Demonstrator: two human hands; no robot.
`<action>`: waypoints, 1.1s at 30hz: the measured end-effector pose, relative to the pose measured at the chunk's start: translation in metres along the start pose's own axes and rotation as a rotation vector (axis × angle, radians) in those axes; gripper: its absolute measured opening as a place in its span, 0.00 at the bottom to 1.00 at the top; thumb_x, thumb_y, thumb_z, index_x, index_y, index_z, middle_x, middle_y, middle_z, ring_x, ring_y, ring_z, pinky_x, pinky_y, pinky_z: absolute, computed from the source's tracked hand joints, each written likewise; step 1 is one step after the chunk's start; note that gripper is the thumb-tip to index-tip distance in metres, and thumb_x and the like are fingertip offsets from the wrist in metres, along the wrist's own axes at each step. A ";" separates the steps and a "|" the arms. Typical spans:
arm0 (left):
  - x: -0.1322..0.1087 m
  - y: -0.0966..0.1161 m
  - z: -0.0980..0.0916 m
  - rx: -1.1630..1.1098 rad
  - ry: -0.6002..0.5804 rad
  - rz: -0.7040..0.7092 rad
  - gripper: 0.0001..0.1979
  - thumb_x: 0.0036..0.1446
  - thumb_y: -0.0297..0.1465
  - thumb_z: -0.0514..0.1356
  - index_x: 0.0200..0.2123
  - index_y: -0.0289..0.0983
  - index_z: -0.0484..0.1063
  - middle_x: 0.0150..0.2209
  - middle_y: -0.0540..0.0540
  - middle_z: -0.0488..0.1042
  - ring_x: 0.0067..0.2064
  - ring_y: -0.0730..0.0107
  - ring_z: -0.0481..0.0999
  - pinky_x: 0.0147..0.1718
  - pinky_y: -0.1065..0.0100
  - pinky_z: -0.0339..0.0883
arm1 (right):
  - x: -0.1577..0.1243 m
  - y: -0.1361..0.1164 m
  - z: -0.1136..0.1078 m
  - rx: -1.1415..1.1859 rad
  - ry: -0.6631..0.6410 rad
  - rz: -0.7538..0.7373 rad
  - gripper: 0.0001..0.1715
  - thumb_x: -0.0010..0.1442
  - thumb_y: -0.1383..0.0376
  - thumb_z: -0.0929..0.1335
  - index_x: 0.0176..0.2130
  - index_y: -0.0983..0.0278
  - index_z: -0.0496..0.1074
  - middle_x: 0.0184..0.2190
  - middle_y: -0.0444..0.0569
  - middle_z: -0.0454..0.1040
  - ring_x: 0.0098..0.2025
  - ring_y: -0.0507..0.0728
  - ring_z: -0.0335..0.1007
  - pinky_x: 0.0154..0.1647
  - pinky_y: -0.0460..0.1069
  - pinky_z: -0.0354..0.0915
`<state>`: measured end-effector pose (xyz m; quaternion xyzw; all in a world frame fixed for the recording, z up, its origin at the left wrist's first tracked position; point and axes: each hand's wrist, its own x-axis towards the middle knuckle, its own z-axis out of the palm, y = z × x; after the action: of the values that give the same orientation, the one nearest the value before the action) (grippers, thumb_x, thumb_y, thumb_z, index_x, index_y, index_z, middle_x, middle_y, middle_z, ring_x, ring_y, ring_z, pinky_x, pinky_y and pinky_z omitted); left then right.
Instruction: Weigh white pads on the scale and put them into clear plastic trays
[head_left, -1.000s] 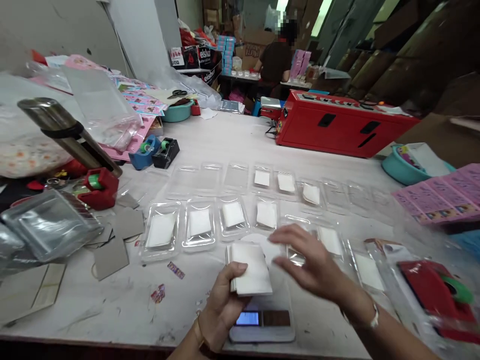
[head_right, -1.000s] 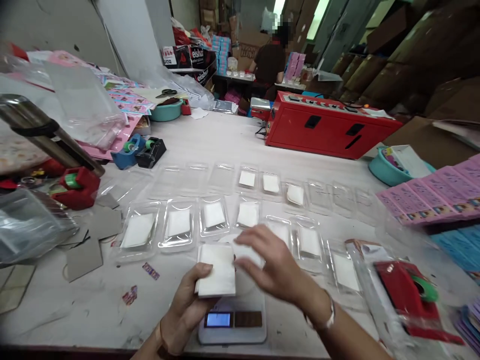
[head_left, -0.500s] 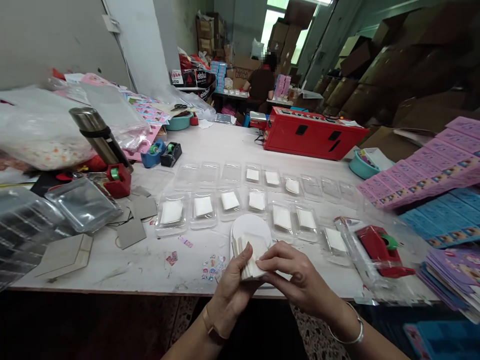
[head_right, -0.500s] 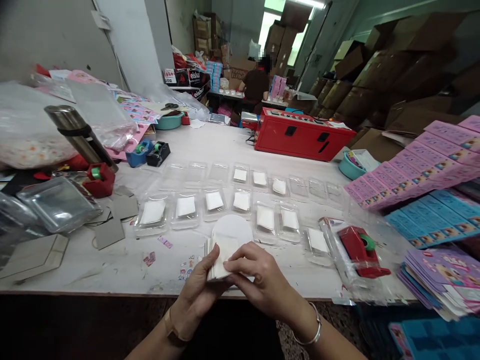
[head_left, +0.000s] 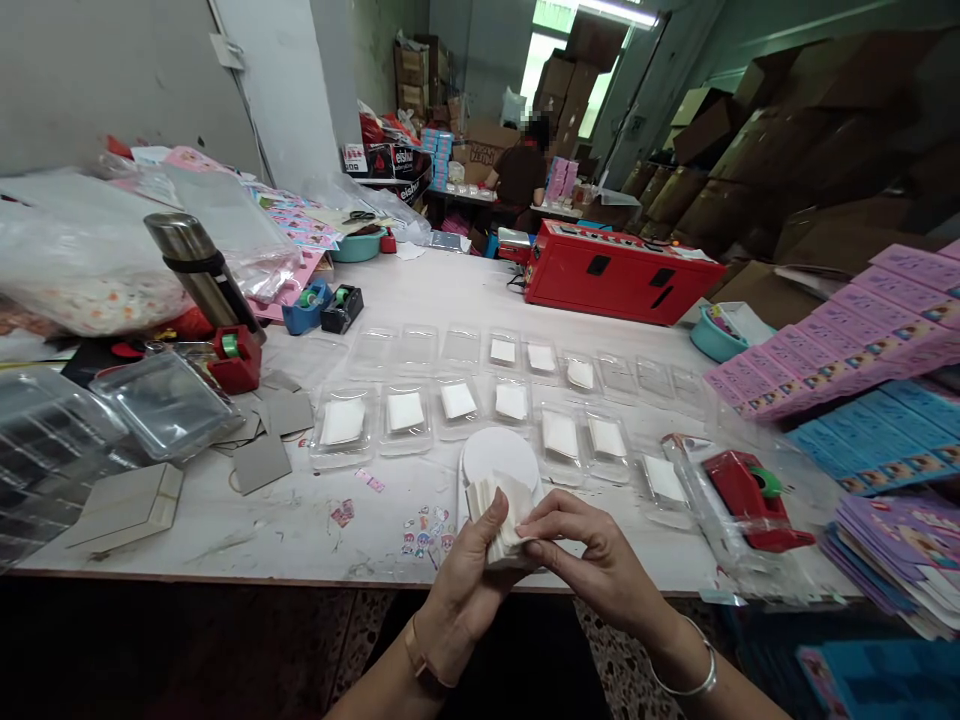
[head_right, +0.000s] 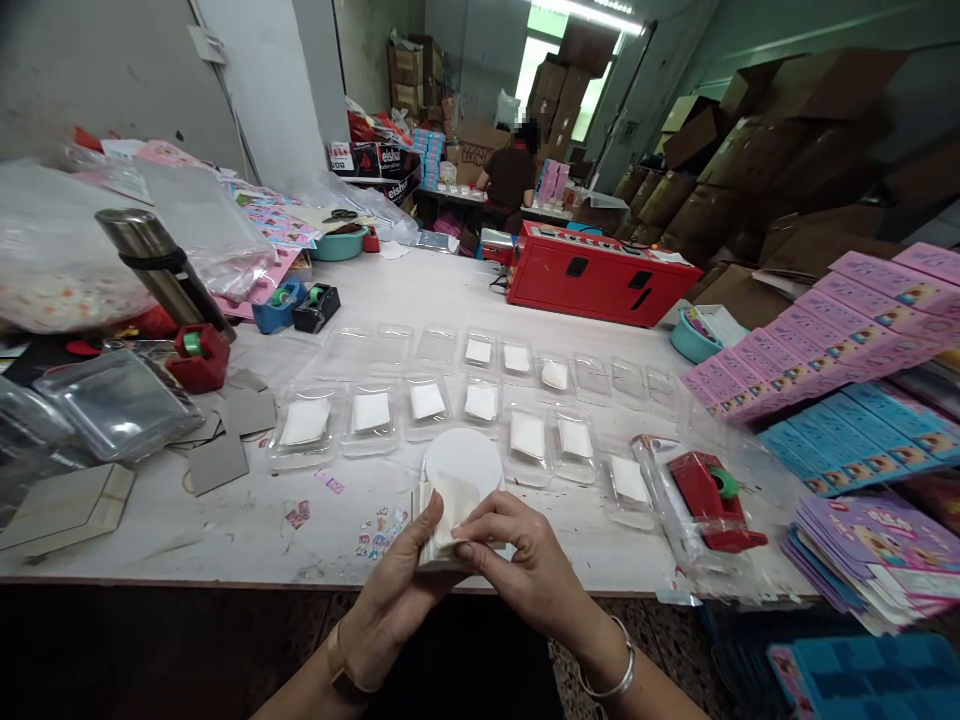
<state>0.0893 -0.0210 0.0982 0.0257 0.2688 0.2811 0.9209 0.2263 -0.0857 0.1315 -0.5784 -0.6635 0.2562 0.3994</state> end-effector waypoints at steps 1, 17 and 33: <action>0.001 0.000 -0.001 -0.003 -0.004 0.000 0.18 0.44 0.35 0.73 0.36 0.29 0.76 0.31 0.44 0.77 0.29 0.71 0.74 0.30 0.70 0.69 | 0.000 -0.001 0.001 -0.053 0.016 -0.042 0.07 0.64 0.64 0.68 0.39 0.61 0.78 0.33 0.48 0.74 0.36 0.53 0.72 0.36 0.47 0.69; 0.014 0.003 -0.015 -0.137 -0.059 -0.111 0.23 0.39 0.37 0.75 0.38 0.29 0.78 0.35 0.42 0.81 0.35 0.66 0.77 0.39 0.68 0.69 | 0.006 0.014 0.010 -0.121 0.145 -0.201 0.08 0.64 0.71 0.64 0.36 0.63 0.73 0.29 0.48 0.73 0.31 0.53 0.69 0.32 0.48 0.66; 0.035 0.004 -0.026 -0.064 -0.050 -0.105 0.24 0.43 0.38 0.73 0.41 0.30 0.78 0.38 0.42 0.80 0.39 0.64 0.77 0.44 0.67 0.67 | 0.023 0.029 0.005 0.137 0.077 0.045 0.14 0.63 0.63 0.67 0.27 0.64 0.72 0.25 0.46 0.70 0.28 0.52 0.67 0.31 0.47 0.65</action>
<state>0.0984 -0.0019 0.0601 -0.0109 0.2374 0.2401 0.9412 0.2384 -0.0570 0.1113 -0.5741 -0.6153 0.2875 0.4573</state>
